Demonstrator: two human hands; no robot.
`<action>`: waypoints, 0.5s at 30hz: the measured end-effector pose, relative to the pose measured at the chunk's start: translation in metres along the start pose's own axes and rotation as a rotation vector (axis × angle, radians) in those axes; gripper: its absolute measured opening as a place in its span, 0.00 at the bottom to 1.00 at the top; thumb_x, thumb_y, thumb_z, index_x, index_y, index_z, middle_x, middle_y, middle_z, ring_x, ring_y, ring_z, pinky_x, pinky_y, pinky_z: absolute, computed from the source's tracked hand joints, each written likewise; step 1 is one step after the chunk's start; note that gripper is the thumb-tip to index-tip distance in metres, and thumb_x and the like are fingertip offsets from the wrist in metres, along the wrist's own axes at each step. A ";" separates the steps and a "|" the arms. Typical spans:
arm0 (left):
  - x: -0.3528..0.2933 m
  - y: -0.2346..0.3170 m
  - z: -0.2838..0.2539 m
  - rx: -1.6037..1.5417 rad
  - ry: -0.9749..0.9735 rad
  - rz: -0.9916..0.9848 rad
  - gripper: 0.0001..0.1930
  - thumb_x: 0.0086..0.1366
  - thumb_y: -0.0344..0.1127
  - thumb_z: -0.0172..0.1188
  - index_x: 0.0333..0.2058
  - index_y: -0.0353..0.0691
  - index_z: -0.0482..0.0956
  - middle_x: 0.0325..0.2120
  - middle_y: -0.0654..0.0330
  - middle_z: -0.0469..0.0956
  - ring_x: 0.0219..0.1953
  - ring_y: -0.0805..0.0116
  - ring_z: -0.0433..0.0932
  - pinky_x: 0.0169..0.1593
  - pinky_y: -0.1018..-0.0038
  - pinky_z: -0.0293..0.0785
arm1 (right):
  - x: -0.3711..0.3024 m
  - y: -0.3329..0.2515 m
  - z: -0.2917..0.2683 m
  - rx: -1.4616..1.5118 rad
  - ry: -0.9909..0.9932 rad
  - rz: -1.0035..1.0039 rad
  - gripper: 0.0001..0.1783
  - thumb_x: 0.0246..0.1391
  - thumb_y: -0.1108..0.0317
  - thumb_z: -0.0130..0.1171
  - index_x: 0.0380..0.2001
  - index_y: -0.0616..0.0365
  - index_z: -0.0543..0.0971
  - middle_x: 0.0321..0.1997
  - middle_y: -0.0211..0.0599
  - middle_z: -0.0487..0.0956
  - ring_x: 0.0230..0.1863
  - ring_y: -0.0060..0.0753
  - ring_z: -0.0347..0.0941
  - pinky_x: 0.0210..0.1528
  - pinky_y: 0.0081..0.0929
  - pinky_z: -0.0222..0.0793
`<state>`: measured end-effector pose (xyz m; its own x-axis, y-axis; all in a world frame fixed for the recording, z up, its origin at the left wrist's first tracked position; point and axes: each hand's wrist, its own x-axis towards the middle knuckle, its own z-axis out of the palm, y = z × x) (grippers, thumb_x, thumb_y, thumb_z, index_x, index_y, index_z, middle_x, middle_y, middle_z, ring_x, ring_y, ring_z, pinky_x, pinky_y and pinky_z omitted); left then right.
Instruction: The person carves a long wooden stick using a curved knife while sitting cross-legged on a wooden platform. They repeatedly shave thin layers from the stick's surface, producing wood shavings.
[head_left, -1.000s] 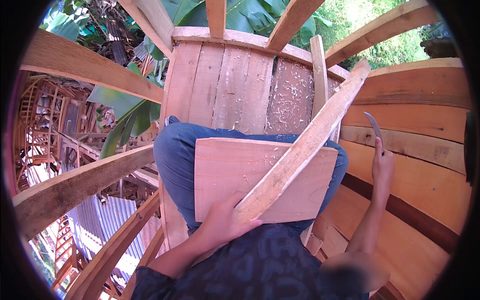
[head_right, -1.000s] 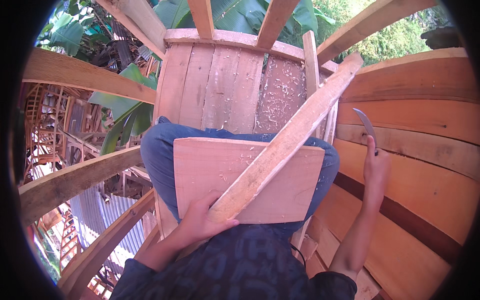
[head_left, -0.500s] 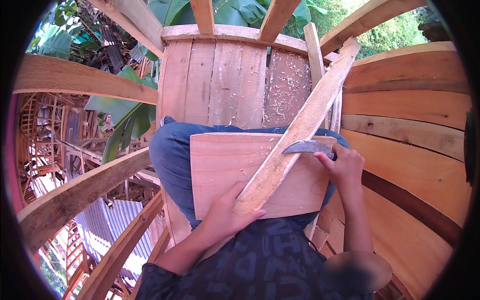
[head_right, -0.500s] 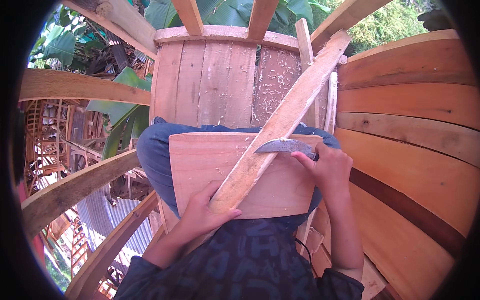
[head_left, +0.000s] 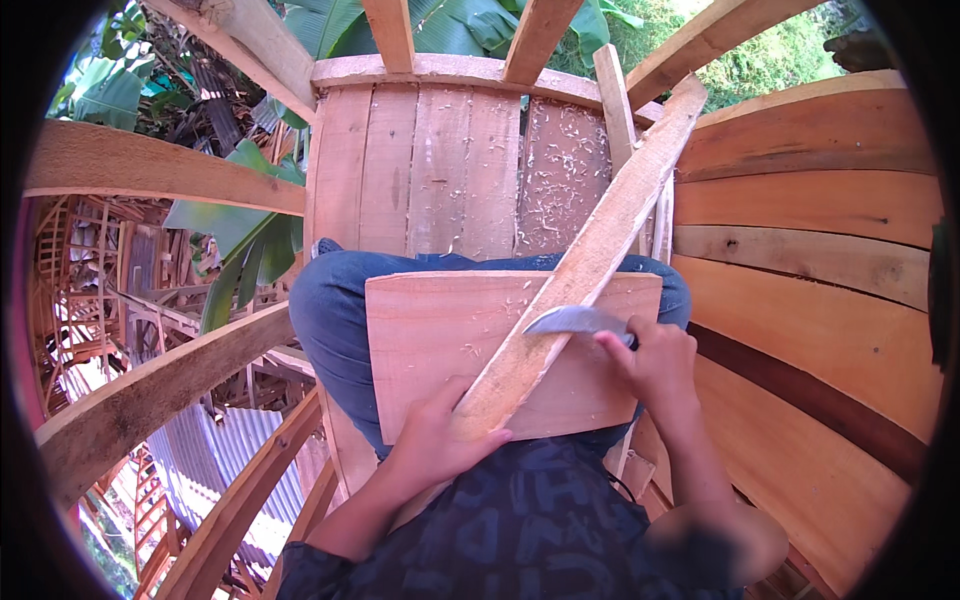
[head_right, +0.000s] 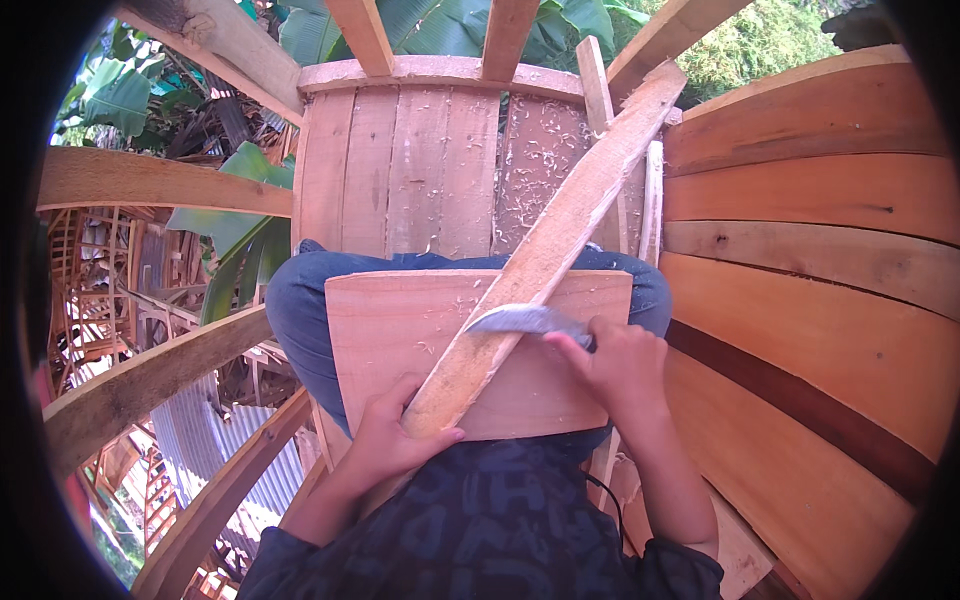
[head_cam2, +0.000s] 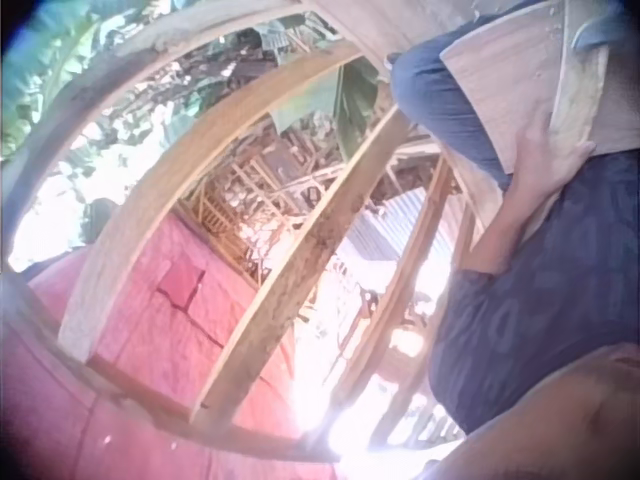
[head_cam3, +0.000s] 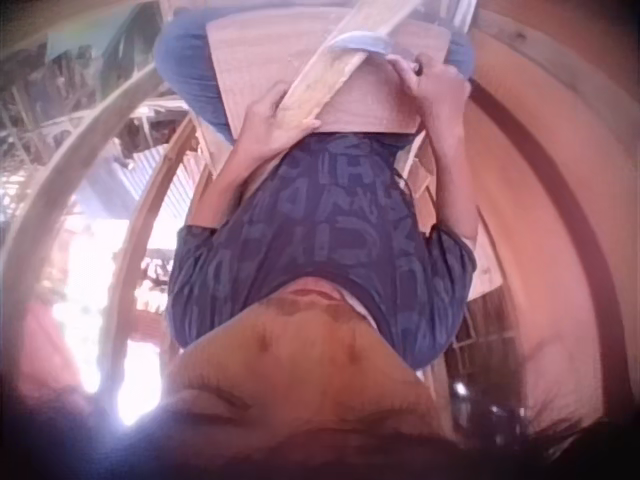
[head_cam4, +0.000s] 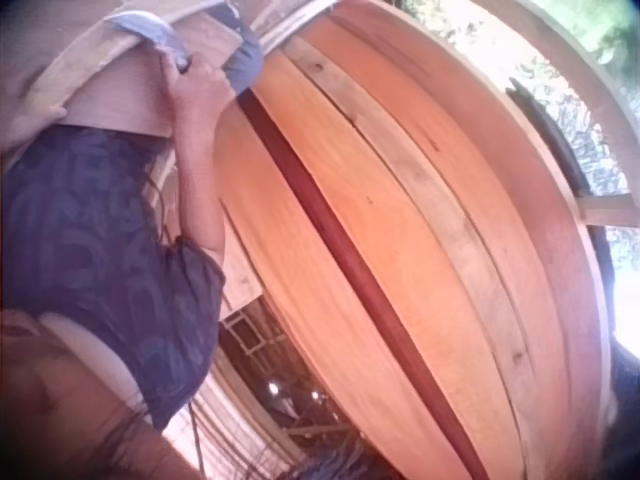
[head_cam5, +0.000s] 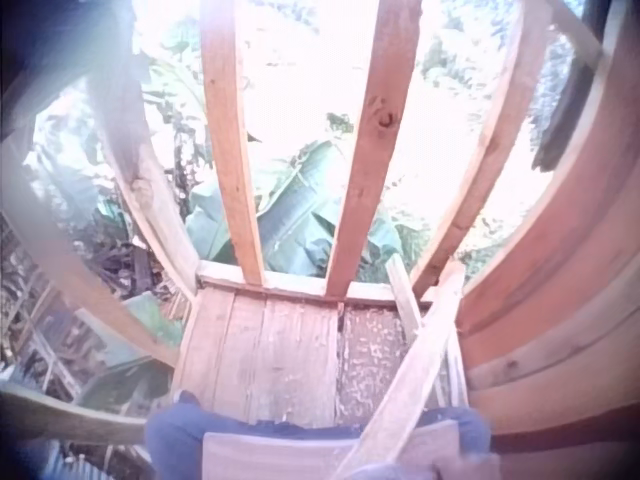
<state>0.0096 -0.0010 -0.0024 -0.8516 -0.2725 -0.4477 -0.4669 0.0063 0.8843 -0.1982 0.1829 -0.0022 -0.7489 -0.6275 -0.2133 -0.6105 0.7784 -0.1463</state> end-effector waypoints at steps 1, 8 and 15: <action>-0.002 -0.001 0.001 0.012 0.010 0.006 0.29 0.53 0.40 0.72 0.50 0.32 0.73 0.37 0.49 0.80 0.41 0.60 0.82 0.46 0.70 0.75 | 0.006 0.007 0.002 -0.011 0.009 0.022 0.37 0.49 0.30 0.54 0.18 0.58 0.79 0.16 0.48 0.76 0.24 0.52 0.77 0.28 0.45 0.71; 0.006 -0.002 0.004 -0.030 0.022 0.046 0.29 0.54 0.40 0.71 0.51 0.32 0.72 0.39 0.48 0.80 0.42 0.60 0.81 0.46 0.69 0.75 | 0.033 0.017 -0.002 -0.048 0.091 0.089 0.38 0.46 0.27 0.54 0.19 0.58 0.78 0.17 0.46 0.76 0.24 0.53 0.76 0.26 0.44 0.69; 0.005 -0.001 0.005 0.016 0.035 0.074 0.29 0.54 0.40 0.71 0.50 0.31 0.73 0.39 0.47 0.79 0.43 0.59 0.81 0.47 0.68 0.74 | 0.033 0.020 0.007 -0.071 0.150 0.060 0.41 0.47 0.26 0.52 0.19 0.61 0.79 0.16 0.48 0.76 0.23 0.53 0.76 0.25 0.43 0.69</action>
<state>0.0049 0.0022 -0.0059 -0.8752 -0.3041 -0.3762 -0.4071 0.0429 0.9124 -0.2333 0.1786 -0.0188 -0.8112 -0.5803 -0.0725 -0.5764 0.8143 -0.0683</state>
